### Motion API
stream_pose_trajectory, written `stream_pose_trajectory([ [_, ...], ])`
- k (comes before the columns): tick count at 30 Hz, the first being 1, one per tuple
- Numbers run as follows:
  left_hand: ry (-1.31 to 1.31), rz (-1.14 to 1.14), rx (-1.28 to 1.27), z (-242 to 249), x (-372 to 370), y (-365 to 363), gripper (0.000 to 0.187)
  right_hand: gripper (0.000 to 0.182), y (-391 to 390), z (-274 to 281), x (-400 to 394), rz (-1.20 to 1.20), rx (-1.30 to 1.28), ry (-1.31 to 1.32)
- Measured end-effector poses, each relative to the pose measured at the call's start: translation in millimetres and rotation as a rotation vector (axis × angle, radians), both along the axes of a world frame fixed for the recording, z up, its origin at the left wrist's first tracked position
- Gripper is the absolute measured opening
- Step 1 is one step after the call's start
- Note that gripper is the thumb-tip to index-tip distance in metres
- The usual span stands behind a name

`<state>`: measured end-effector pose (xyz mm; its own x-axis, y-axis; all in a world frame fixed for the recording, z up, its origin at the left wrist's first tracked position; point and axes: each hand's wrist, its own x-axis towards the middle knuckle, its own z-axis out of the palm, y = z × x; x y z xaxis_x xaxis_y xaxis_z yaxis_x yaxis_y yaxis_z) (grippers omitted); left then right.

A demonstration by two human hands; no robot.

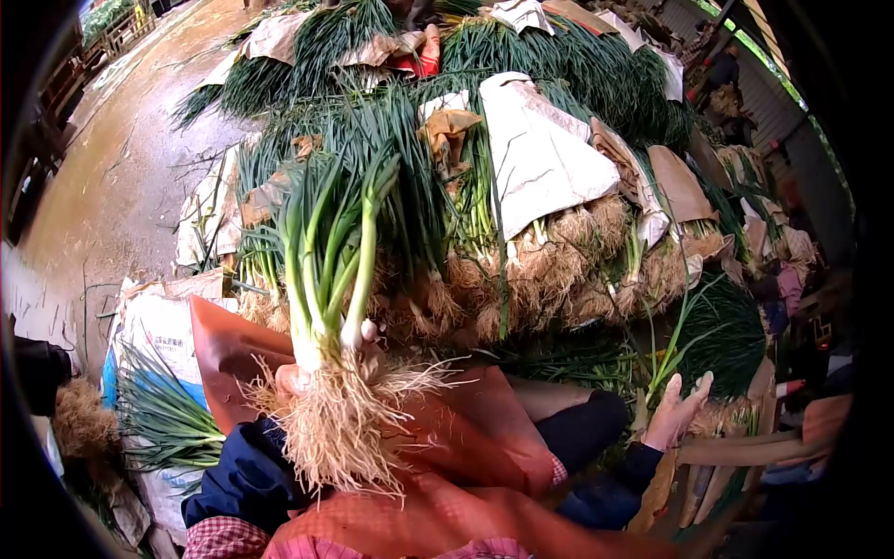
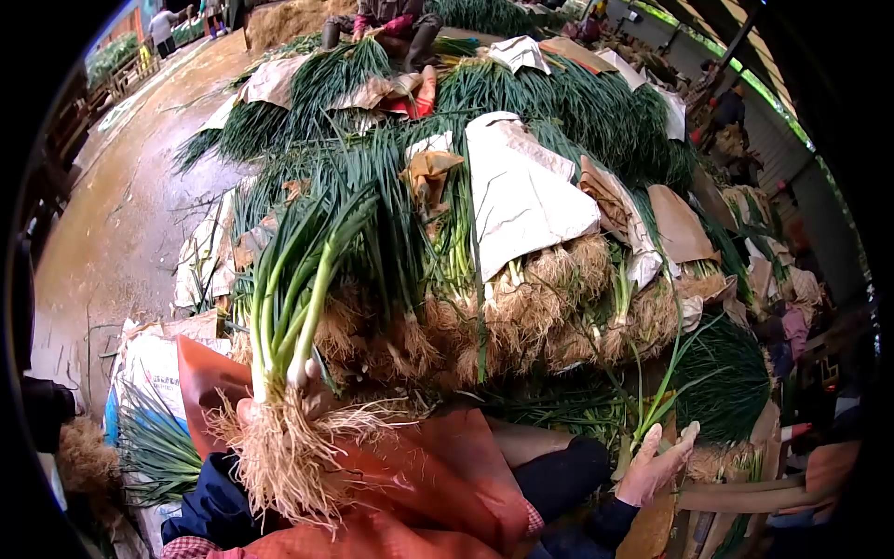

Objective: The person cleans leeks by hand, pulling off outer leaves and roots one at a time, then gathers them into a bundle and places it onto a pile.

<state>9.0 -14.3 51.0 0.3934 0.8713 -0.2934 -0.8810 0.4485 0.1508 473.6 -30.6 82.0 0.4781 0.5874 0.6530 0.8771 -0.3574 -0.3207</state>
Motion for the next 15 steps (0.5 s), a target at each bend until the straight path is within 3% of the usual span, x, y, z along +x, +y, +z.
stream_pose_trajectory([
  [1, 0.07, 0.004, 0.004, 4.7, -8.5, -1.6, 0.046, 0.047, 12.0, 10.5, -37.4, 0.244, 0.008, 0.376],
  [2, 0.137, 0.01, 0.012, 7.3, -15.7, -3.1, 0.045, 0.04, 29.5, -1.5, -58.0, 0.578, 0.006, 0.466],
  [3, 0.199, 0.013, 0.013, 6.7, -21.3, -4.7, 0.044, 0.034, 47.6, -10.4, -91.7, 0.841, -0.125, 0.799],
  [4, 0.252, 0.018, 0.015, 3.8, -25.4, -5.6, 0.043, 0.031, 63.1, -26.3, -129.5, 0.958, -0.339, 1.059],
  [5, 0.298, 0.02, 0.008, -0.2, -29.3, -5.6, 0.042, 0.03, 82.2, -67.9, -160.4, 1.159, -0.482, 1.217],
  [6, 0.337, 0.019, -0.004, -6.5, -31.5, -5.8, 0.041, 0.032, 101.6, -119.4, -196.1, 1.215, -0.588, 1.077],
  [7, 0.372, 0.021, -0.018, -15.2, -32.6, -6.0, 0.04, 0.035, 116.9, -163.6, -227.2, 1.191, -0.557, 0.61],
  [9, 0.415, 0.018, -0.046, -45.0, -33.3, -11.8, 0.038, 0.038, 133.9, -210.5, -283.6, 0.931, -0.707, 0.387],
  [11, 0.485, 0.037, 0.041, -92.0, -32.0, -22.2, 0.032, 0.037, 152.9, -212.2, -290.9, 0.915, -0.893, 0.536],
  [12, 0.433, 0.048, -0.02, -84.1, -24.5, -22.7, 0.028, 0.037, 158.2, -215.2, -294.7, 0.898, -0.996, 0.613],
  [13, 0.357, 0.064, -0.081, -76.2, -7.5, -23.6, 0.024, 0.032, 155.9, -236.1, -288.7, 1.067, -0.725, 0.731],
  [15, 0.091, -0.051, -0.231, -51.8, 16.4, -11.8, 0.023, 0.029, 125.4, -138.9, -263.0, 1.218, -0.687, 1.523],
])
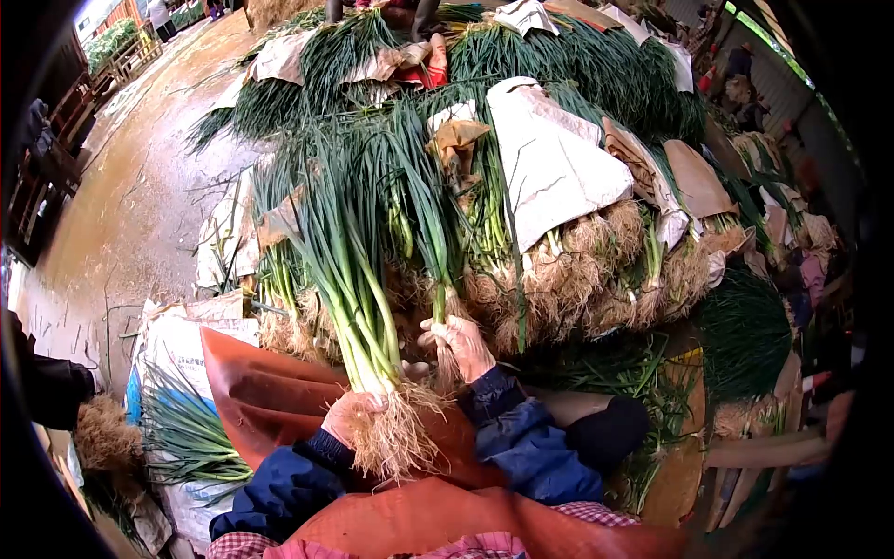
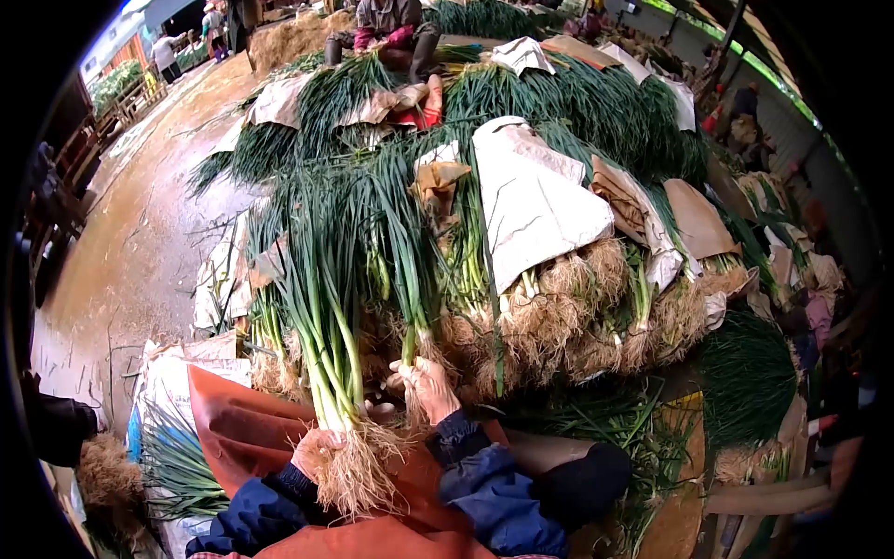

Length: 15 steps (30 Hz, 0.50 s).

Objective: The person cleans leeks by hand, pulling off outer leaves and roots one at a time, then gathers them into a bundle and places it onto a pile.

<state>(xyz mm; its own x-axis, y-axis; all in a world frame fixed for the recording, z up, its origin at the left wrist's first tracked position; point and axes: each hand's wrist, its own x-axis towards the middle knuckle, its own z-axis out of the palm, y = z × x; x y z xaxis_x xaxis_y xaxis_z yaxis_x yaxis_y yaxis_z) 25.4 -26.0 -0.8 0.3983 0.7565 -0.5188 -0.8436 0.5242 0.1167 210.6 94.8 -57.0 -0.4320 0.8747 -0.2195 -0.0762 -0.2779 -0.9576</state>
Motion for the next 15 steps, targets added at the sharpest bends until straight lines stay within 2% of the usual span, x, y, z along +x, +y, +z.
stream_pose_trajectory([
  [1, 0.001, -0.079, -0.029, -37.7, -5.9, -7.5, 0.03, 0.03, -14.0, 20.2, 3.4, 0.023, -0.188, 0.175],
  [2, 0.214, -0.124, -0.065, -67.6, -2.1, -11.7, 0.032, 0.031, -21.4, 28.9, 7.3, 0.036, -0.367, 0.354],
  [3, 0.087, -0.103, -0.059, -55.2, 5.8, -6.5, 0.03, 0.036, -27.7, 2.9, 18.0, 0.166, -0.334, 0.271],
  [4, -0.034, -0.08, -0.054, -41.6, 10.9, -1.4, 0.028, 0.04, -36.0, -43.6, 17.7, 0.114, -0.159, 0.092],
  [5, -0.038, -0.09, -0.015, -44.3, 9.4, -0.9, 0.028, 0.041, -32.8, -68.1, 20.6, 0.109, -0.181, 0.174],
  [7, -0.037, -0.098, 0.058, -50.5, 4.6, -3.6, 0.028, 0.042, -17.6, -21.6, 5.6, 0.117, 0.098, -0.285],
  [8, 0.017, -0.037, 0.113, -37.9, 10.9, -4.1, 0.032, 0.044, -9.6, 3.0, -2.4, 0.116, 0.214, -0.519],
  [10, 0.064, -0.068, 0.029, -24.4, 14.5, 0.2, 0.04, 0.044, -11.7, 27.0, -6.1, 0.086, 0.464, -0.956],
  [11, 0.008, -0.066, 0.04, -22.8, 18.4, 4.1, 0.043, 0.044, -18.6, 32.4, -5.2, 0.087, 0.581, -1.137],
  [12, -0.05, -0.061, 0.045, -22.2, 22.7, 5.9, 0.046, 0.04, -26.7, 36.5, 2.5, 0.069, 0.648, -1.092],
  [14, -0.108, -0.062, 0.061, -30.4, 23.7, 7.0, 0.052, 0.032, -45.6, 28.4, 18.0, -0.092, 0.535, -0.626],
  [15, -0.107, -0.068, 0.07, -42.7, 20.6, 6.8, 0.054, 0.026, -58.4, 24.4, 16.8, -0.252, 0.309, -0.353],
])
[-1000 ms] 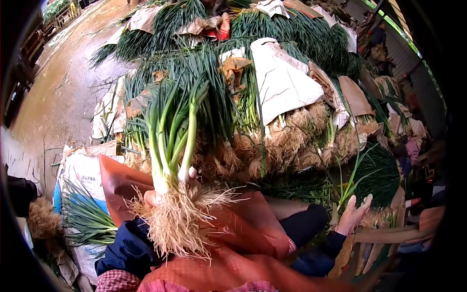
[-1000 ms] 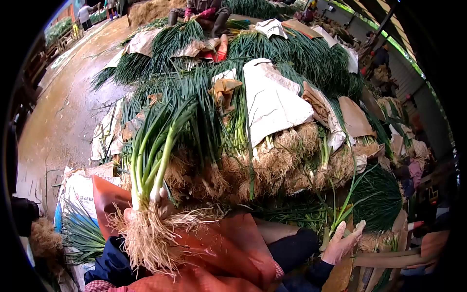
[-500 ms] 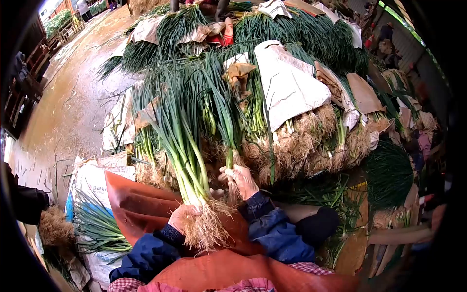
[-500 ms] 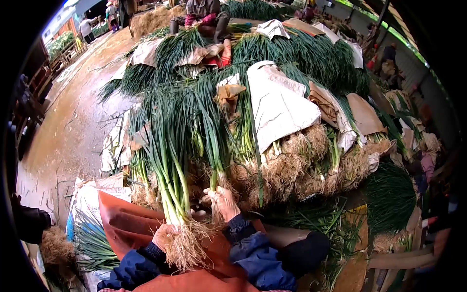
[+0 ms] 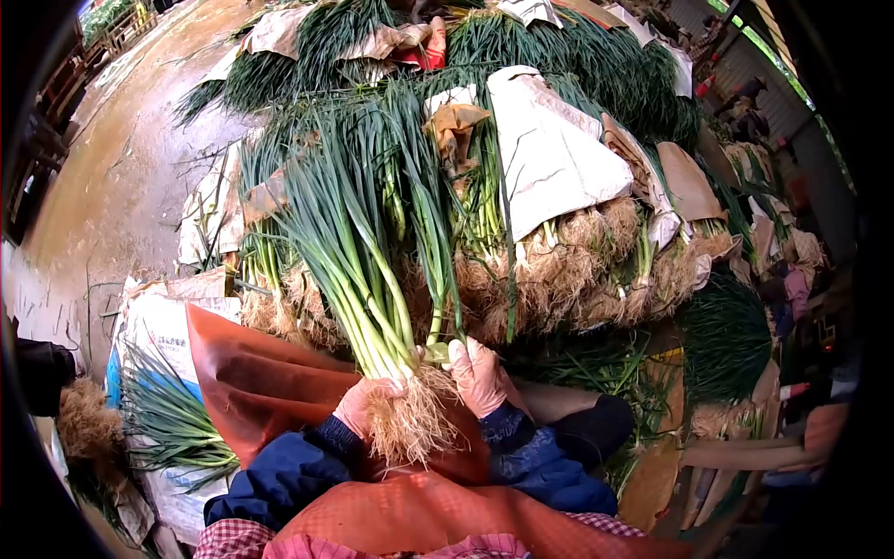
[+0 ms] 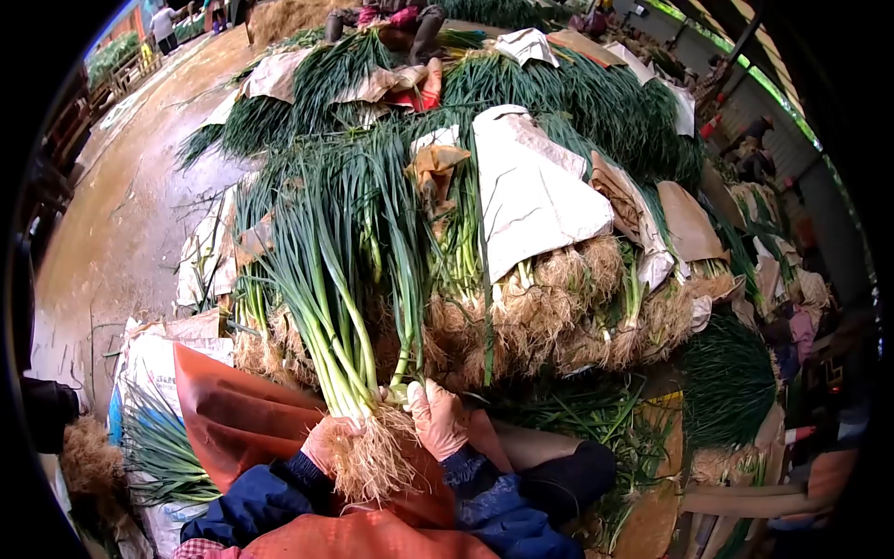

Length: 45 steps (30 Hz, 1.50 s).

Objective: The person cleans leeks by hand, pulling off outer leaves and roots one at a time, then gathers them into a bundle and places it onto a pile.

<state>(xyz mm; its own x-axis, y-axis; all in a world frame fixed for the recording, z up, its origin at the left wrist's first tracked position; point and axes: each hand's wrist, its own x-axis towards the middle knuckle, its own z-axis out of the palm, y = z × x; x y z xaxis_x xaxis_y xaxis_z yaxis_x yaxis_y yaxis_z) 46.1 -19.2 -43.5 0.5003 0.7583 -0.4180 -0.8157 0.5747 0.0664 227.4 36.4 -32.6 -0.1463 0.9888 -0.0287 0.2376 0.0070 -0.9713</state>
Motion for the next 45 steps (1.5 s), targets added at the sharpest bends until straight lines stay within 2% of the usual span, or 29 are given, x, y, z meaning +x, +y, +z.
stream_pose_trajectory([
  [2, 0.079, 0.019, 0.001, -2.4, -2.6, -0.2, 0.057, 0.032, -23.5, 23.5, 13.5, -0.201, -0.04, 0.166],
  [3, 0.081, 0.109, 0.074, 12.0, 3.4, 2.2, 0.057, 0.03, -27.3, 24.7, 21.3, -0.408, 0.099, 0.258],
  [4, 0.106, 0.096, 0.043, 18.7, 2.2, 2.2, 0.058, 0.029, -22.7, 21.7, 41.3, -0.607, 0.232, 0.14],
  [6, 0.088, 0.068, -0.01, 16.8, -1.5, -3.1, 0.058, 0.031, -10.6, 48.7, 79.8, -0.536, 0.343, 0.481],
  [7, 0.041, 0.051, -0.023, 8.7, -6.7, -7.3, 0.057, 0.038, -4.4, 69.3, 75.9, -0.681, 0.212, 0.666],
  [9, -0.067, 0.016, -0.057, 14.1, -5.7, -6.8, 0.039, 0.046, 4.1, 60.2, 74.1, -0.462, 0.087, 0.747],
  [11, 0.0, -0.024, -0.05, 6.7, -13.9, -7.1, 0.042, 0.048, 19.5, 19.7, 55.6, -0.202, -0.174, 0.28],
  [12, -0.129, -0.048, 0.042, 2.4, -24.1, -11.6, 0.046, 0.052, 32.7, -13.9, 50.1, 0.023, -0.257, 0.031],
  [13, -0.113, -0.007, 0.046, 6.7, -27.4, -13.0, 0.047, 0.062, 45.0, -20.6, 22.5, 0.004, 0.129, -0.183],
  [14, -0.09, 0.048, 0.049, 13.5, -28.7, -11.2, 0.047, 0.068, 65.9, -48.4, 6.9, -0.048, 0.269, -0.512],
  [15, -0.067, 0.099, 0.057, 19.0, -28.7, -9.2, 0.047, 0.058, 87.1, -70.4, -2.1, -0.047, 0.232, -0.798],
  [17, -0.029, 0.214, 0.108, 36.4, -26.8, -3.8, 0.048, 0.039, 124.3, -71.7, -5.4, 0.158, -0.314, -0.432],
  [18, -0.012, 0.277, 0.131, 52.1, -20.5, -2.3, 0.049, 0.023, 119.7, -85.9, -9.4, 0.02, -0.02, 0.016],
  [19, -0.007, 0.334, 0.135, 66.9, -14.0, -2.4, 0.049, 0.018, 106.5, -53.4, -9.1, 0.019, -0.09, 0.289],
  [21, 0.005, 0.342, 0.068, 81.2, -5.3, -0.3, 0.05, 0.021, 59.6, 26.2, -6.6, 0.057, 0.056, 0.18],
  [22, -0.015, 0.224, -0.018, 47.3, -16.8, -5.1, 0.052, 0.023, 37.5, 46.5, -5.5, 0.181, 0.068, -0.068],
  [23, -0.042, 0.11, -0.108, 13.5, -28.3, -9.7, 0.054, 0.024, 18.5, 53.0, -3.7, 0.303, 0.085, -0.315],
  [25, -0.047, 0.165, -0.007, 6.3, -21.0, -7.5, 0.057, 0.027, -2.0, 26.1, -2.1, 0.412, 0.162, -0.409],
  [26, -0.069, 0.152, 0.011, 4.8, -20.3, -7.5, 0.058, 0.031, 2.0, 4.9, -1.5, 0.279, 0.124, -0.204],
  [27, -0.081, 0.123, -0.004, 7.4, -20.3, -8.0, 0.056, 0.036, 11.5, -13.2, -2.9, 0.127, -0.169, -0.005],
  [31, -0.097, 0.08, -0.063, 20.6, -13.9, -9.5, 0.049, 0.029, 86.6, -62.2, -38.0, 0.223, -0.041, 0.03],
  [33, -0.054, 0.118, -0.249, 13.6, -18.7, -17.6, 0.04, 0.027, 95.2, -42.2, -51.8, 0.158, -0.139, 0.052],
  [35, -0.155, 0.097, -0.141, 10.8, -16.0, -18.5, 0.037, 0.029, 72.2, -36.0, -49.6, -0.051, 0.027, -0.087],
  [37, -0.145, 0.107, -0.133, 17.9, -13.1, -16.1, 0.038, 0.029, 35.6, -34.5, -34.3, -0.067, -0.048, 0.287],
  [39, -0.142, 0.104, -0.143, 10.9, -13.6, -14.5, 0.04, 0.027, 5.3, 17.1, -13.9, -0.283, -0.272, 0.544],
  [41, -0.151, 0.083, -0.187, 1.8, -13.4, -14.5, 0.043, 0.027, -1.7, 23.0, 8.3, -0.377, -0.195, 0.649],
  [42, -0.246, 0.113, -0.032, 18.9, -8.5, -8.2, 0.048, 0.026, 1.6, 16.8, 14.4, -0.394, -0.165, 0.58],
  [43, -0.242, 0.126, -0.047, 16.5, -8.6, -8.4, 0.053, 0.025, 7.1, 12.8, 13.7, -0.417, -0.175, 0.761],
  [45, -0.065, 0.322, 0.049, 30.6, -1.0, -4.3, 0.057, 0.024, 31.7, -6.2, 27.5, -0.527, -0.252, 0.879],
])
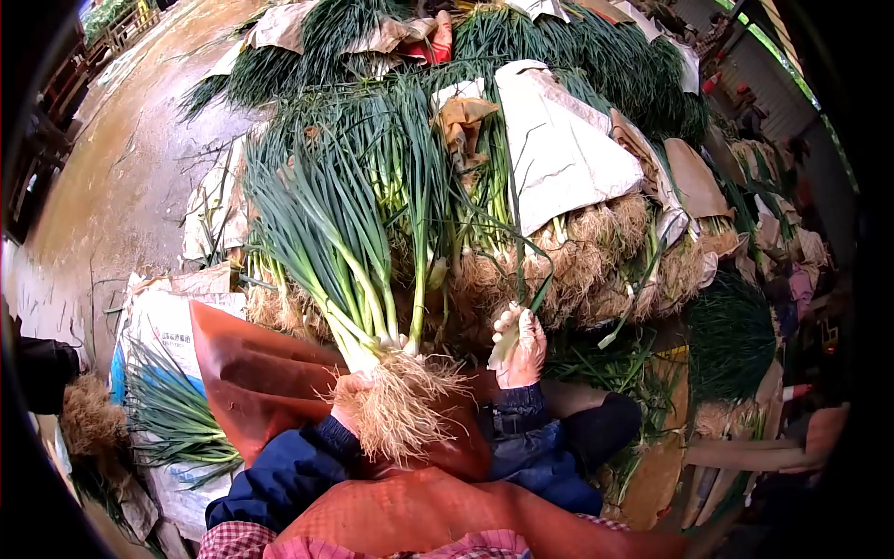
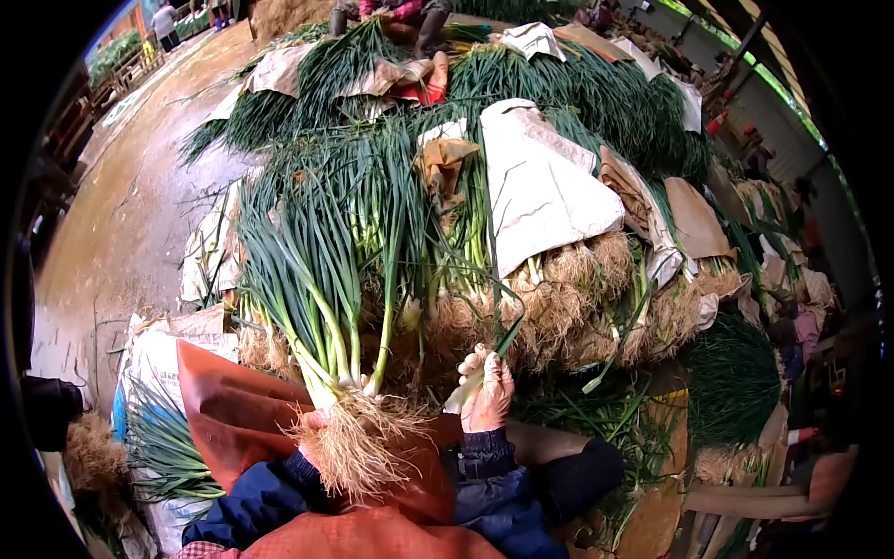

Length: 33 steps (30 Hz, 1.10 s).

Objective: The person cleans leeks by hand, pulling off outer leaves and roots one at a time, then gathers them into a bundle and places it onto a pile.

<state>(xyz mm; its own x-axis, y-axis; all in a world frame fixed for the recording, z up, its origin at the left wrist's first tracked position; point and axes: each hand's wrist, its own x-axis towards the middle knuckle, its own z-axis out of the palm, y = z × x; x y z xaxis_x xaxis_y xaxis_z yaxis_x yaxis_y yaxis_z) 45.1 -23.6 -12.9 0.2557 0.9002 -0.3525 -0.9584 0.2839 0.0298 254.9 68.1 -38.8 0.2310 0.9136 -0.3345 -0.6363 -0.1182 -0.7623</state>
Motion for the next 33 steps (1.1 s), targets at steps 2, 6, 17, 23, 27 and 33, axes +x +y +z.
stream_pose_trajectory([
  [2, -0.08, 0.038, -0.013, -14.4, -5.1, -4.5, 0.062, 0.023, 11.6, -17.5, 1.0, 0.459, -0.118, 0.089],
  [6, -0.049, -0.12, -0.015, -28.8, -14.5, -3.6, 0.062, 0.012, 35.3, -12.8, -61.6, 0.73, -0.172, 0.005],
  [17, -0.02, -0.142, 0.027, -30.3, -12.5, 1.4, 0.062, 0.012, -14.0, 22.6, 9.6, 0.468, 0.05, 0.222],
  [23, 0.011, -0.072, 0.104, -33.5, -14.2, -3.4, 0.062, 0.023, 1.6, 23.9, -62.8, 0.879, -0.005, 0.254],
  [27, 0.031, -0.152, 0.028, -40.2, -23.1, -9.1, 0.056, 0.029, 5.0, 24.0, -48.5, 0.616, 0.114, -0.84],
  [33, -0.044, -0.25, -0.05, -24.8, -20.7, -7.8, 0.055, 0.031, -35.3, -19.6, -34.9, 0.769, 0.143, -0.84],
])
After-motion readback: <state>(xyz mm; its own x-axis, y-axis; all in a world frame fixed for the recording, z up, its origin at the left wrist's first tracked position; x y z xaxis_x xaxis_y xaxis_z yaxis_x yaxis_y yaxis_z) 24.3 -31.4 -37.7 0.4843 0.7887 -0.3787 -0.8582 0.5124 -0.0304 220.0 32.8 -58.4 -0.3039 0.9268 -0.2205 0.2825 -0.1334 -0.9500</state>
